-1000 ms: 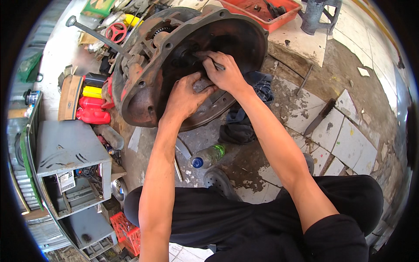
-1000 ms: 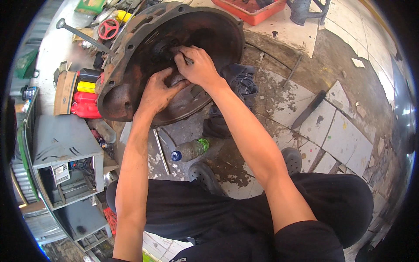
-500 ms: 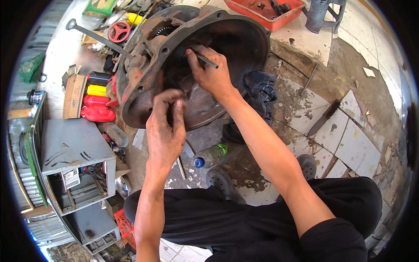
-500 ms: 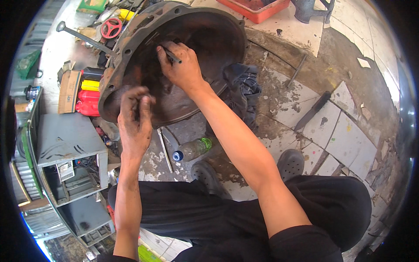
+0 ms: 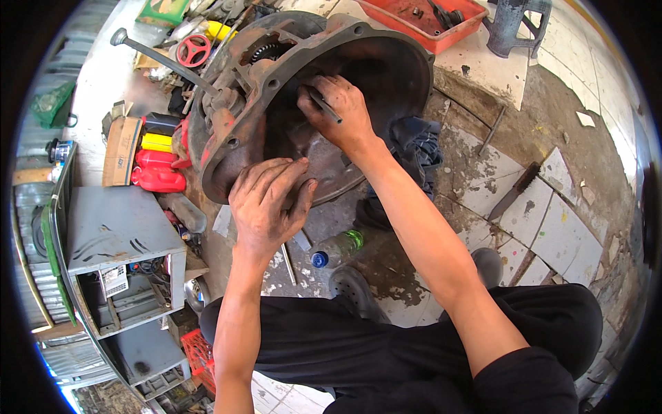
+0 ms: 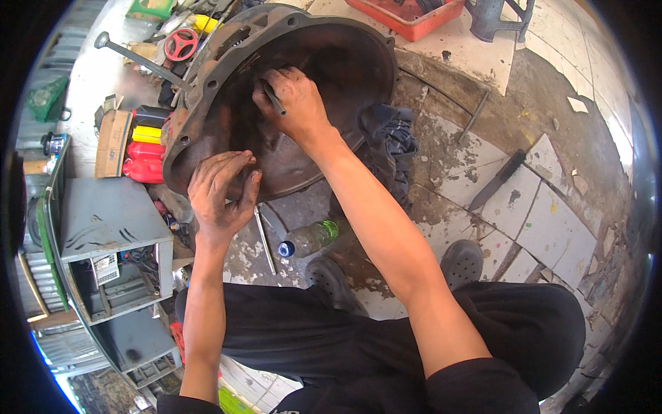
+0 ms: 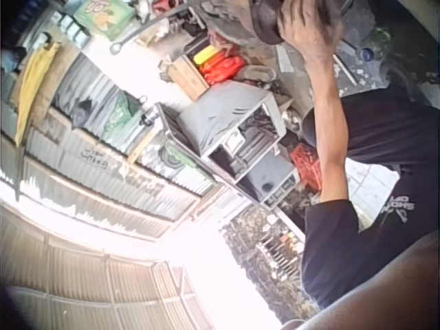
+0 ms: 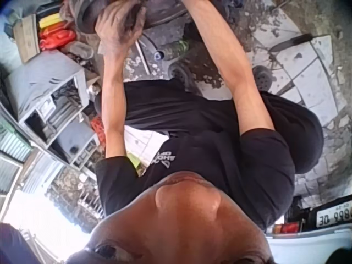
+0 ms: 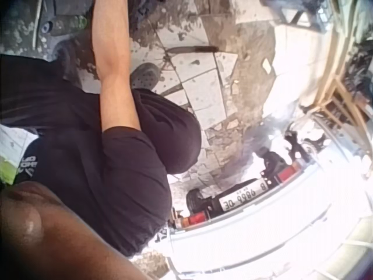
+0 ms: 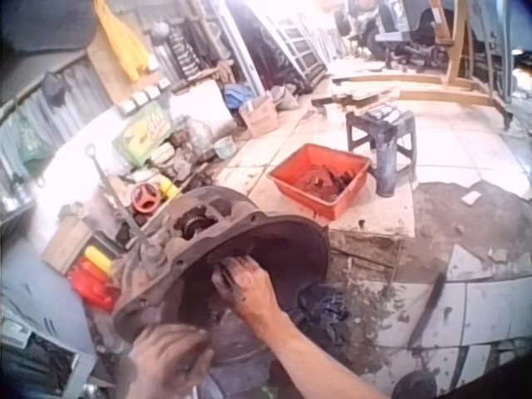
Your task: The person sits on the floor and works on a large, rusty engine casing. They use a metal tool to scrape and clean the interior surfaces of the casing, occasionally wiping it with a cloth. The person also picks up a plastic bottle and pours liquid into the casing before continuing to clean.
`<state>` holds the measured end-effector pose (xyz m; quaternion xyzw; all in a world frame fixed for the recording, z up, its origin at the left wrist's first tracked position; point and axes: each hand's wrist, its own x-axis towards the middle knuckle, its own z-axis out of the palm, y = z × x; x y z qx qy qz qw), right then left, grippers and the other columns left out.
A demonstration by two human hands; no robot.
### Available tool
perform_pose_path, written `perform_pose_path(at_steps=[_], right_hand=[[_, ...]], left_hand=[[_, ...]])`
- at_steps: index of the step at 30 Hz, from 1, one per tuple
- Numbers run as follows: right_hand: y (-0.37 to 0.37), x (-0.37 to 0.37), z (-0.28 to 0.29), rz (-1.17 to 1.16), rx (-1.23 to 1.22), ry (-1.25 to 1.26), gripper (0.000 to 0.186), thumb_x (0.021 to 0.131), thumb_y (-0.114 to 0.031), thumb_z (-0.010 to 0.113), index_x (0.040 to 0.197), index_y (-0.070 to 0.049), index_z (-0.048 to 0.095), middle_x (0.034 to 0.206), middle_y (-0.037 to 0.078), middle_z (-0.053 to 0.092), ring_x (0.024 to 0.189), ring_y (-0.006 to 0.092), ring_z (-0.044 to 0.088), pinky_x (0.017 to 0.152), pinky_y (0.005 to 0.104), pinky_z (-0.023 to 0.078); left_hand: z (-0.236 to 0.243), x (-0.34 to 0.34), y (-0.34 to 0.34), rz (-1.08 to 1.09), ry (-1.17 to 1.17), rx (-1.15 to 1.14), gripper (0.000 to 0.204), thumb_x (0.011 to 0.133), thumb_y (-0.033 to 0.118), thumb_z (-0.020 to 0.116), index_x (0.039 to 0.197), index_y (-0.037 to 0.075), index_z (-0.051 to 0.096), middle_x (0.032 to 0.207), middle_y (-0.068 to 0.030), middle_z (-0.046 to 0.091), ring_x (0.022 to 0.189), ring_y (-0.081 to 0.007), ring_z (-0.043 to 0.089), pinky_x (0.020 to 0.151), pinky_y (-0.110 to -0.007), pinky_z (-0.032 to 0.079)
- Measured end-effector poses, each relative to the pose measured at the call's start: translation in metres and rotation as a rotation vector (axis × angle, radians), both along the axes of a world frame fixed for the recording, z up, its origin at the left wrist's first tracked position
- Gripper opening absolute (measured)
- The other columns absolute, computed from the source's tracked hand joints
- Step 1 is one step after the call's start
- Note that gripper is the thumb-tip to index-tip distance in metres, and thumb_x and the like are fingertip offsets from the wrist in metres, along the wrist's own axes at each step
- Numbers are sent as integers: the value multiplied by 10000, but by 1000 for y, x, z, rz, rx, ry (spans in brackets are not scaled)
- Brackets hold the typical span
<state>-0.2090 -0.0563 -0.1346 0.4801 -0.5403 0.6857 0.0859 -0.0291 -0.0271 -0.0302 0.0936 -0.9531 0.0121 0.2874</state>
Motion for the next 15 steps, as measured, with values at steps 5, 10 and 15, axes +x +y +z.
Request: perform_pose_path(at_steps=[5, 10, 15], right_hand=[[2, -6, -1, -215, 58, -5, 139, 811, -43, 684, 941, 6, 676, 877, 177, 690, 812, 362, 651, 732, 426, 539], [-9, -6, -8, 17, -58, 8, 143, 825, -79, 672, 934, 13, 662, 835, 193, 667, 796, 389, 633, 721, 463, 540], [-4, 5, 3, -61, 56, 11, 86, 830, -37, 653, 901, 12, 648, 819, 196, 660, 766, 395, 626, 693, 459, 531]], left_hand=[[-6, 11, -13, -28, 47, -113, 326, 739, 61, 795, 1035, 56, 660, 882, -45, 713, 853, -241, 695, 731, -350, 538], [-5, 9, -12, -72, 79, -122, 276, 800, 89, 767, 1034, 34, 632, 853, -64, 717, 811, -257, 701, 733, -354, 544], [-8, 10, -15, -67, 85, -126, 339, 761, 112, 800, 1053, 55, 638, 844, -39, 712, 813, -224, 696, 707, -338, 536]])
